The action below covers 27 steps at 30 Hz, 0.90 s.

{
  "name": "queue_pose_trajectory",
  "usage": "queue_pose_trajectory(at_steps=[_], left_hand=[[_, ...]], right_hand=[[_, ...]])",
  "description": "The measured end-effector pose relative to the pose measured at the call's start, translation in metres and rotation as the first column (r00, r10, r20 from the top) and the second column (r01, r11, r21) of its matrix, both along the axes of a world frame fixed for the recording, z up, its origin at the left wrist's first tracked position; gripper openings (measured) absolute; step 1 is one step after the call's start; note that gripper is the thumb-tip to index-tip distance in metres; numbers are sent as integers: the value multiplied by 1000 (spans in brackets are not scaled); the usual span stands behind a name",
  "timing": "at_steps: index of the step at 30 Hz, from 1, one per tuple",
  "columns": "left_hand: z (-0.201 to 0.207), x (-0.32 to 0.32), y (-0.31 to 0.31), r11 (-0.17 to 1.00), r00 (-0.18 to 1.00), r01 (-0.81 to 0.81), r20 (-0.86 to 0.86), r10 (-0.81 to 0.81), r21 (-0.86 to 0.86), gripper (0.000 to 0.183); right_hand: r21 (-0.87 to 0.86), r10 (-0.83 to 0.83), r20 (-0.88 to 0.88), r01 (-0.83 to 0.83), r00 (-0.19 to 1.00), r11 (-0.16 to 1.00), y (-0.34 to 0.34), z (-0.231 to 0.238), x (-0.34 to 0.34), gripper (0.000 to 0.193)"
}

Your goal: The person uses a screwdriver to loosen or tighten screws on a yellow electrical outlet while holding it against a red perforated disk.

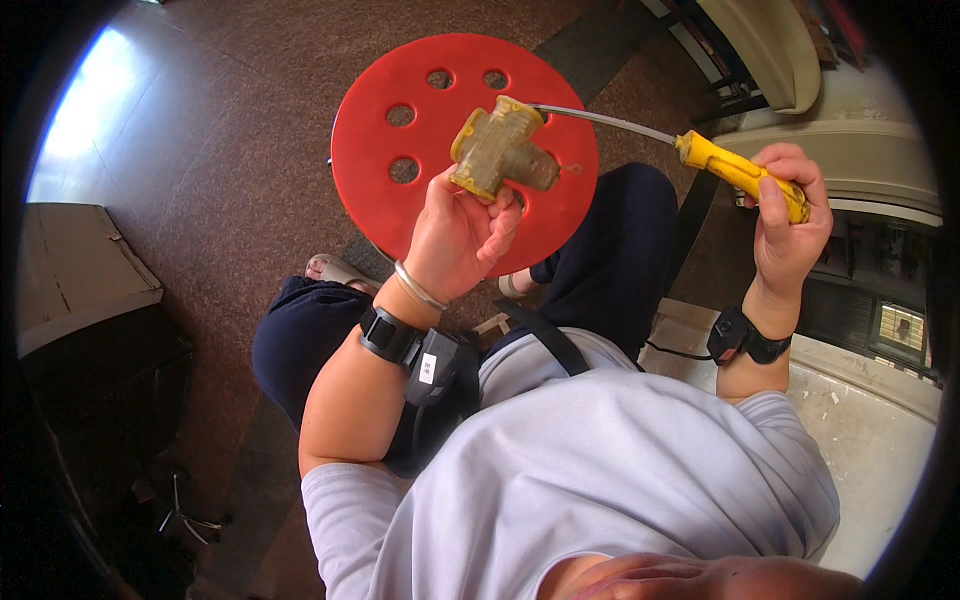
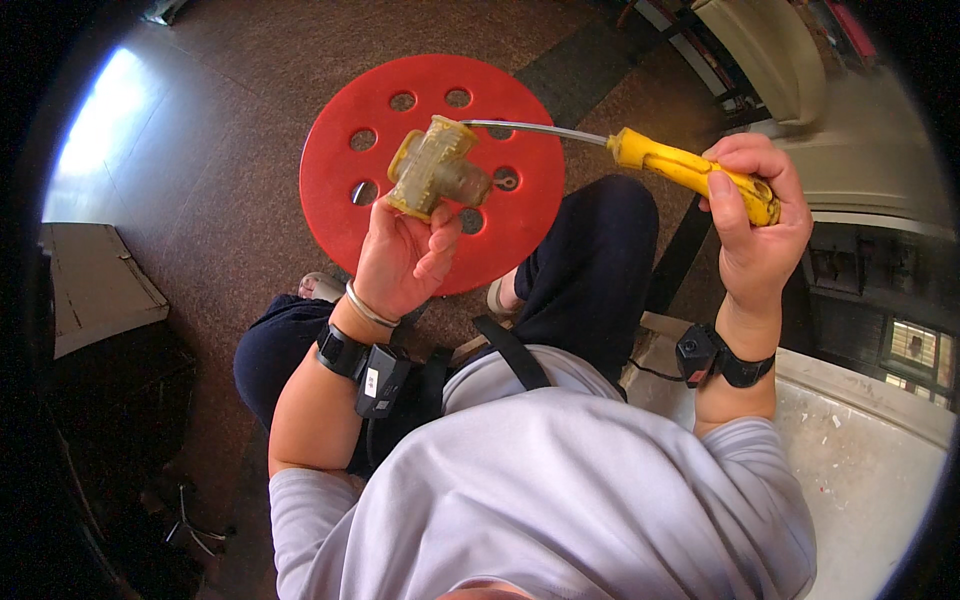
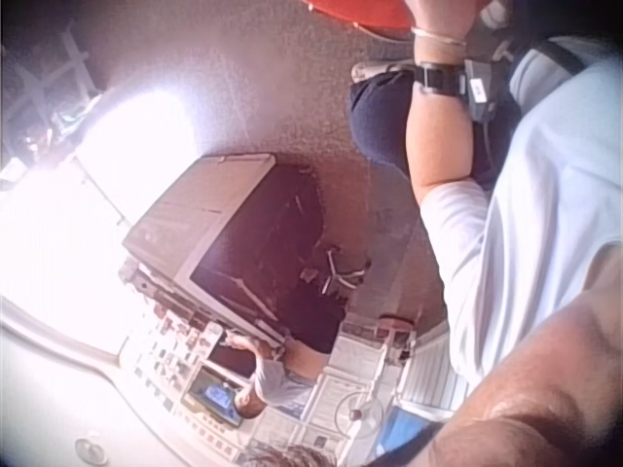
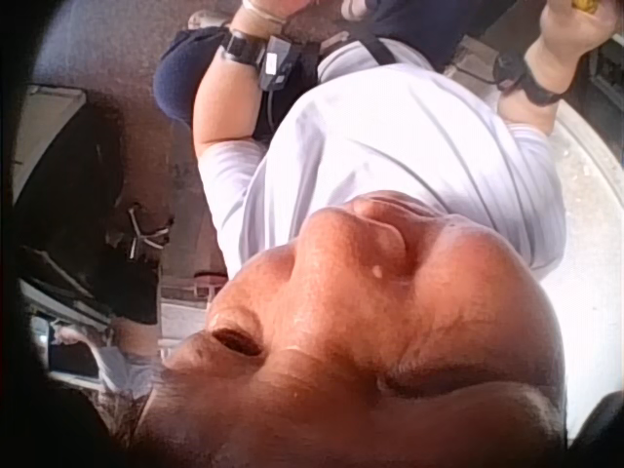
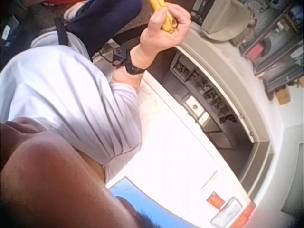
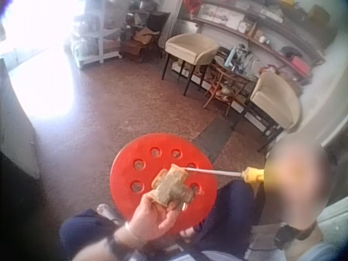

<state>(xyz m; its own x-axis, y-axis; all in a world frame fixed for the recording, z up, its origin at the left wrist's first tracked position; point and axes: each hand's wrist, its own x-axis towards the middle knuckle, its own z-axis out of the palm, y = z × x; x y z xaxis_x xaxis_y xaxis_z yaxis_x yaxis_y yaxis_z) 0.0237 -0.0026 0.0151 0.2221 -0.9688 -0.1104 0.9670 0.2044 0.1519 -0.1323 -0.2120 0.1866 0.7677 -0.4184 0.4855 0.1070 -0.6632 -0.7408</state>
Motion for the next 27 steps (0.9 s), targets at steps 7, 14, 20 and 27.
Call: queue_pose_trajectory(at_steps=[7,14,20,27], left_hand=[[-2,0,-1,1000,1000,3,12,-3,8,49],[-8,-1,-1,1000,997,-3,81,3,-4,54],[-9,-1,-4,1000,994,2,105,-1,-14,55],[-4,1,-2,1000,999,-16,49,15,25,52]], right_hand=[[-3,7,4,-7,1000,1000,1,1,-1,10],[3,9,1,-9,1000,1000,-3,0,-2,9],[-29,-4,-9,4,1000,1000,-3,5,-4,9],[-18,-8,-5,8,1000,1000,-3,5,-3,9]])
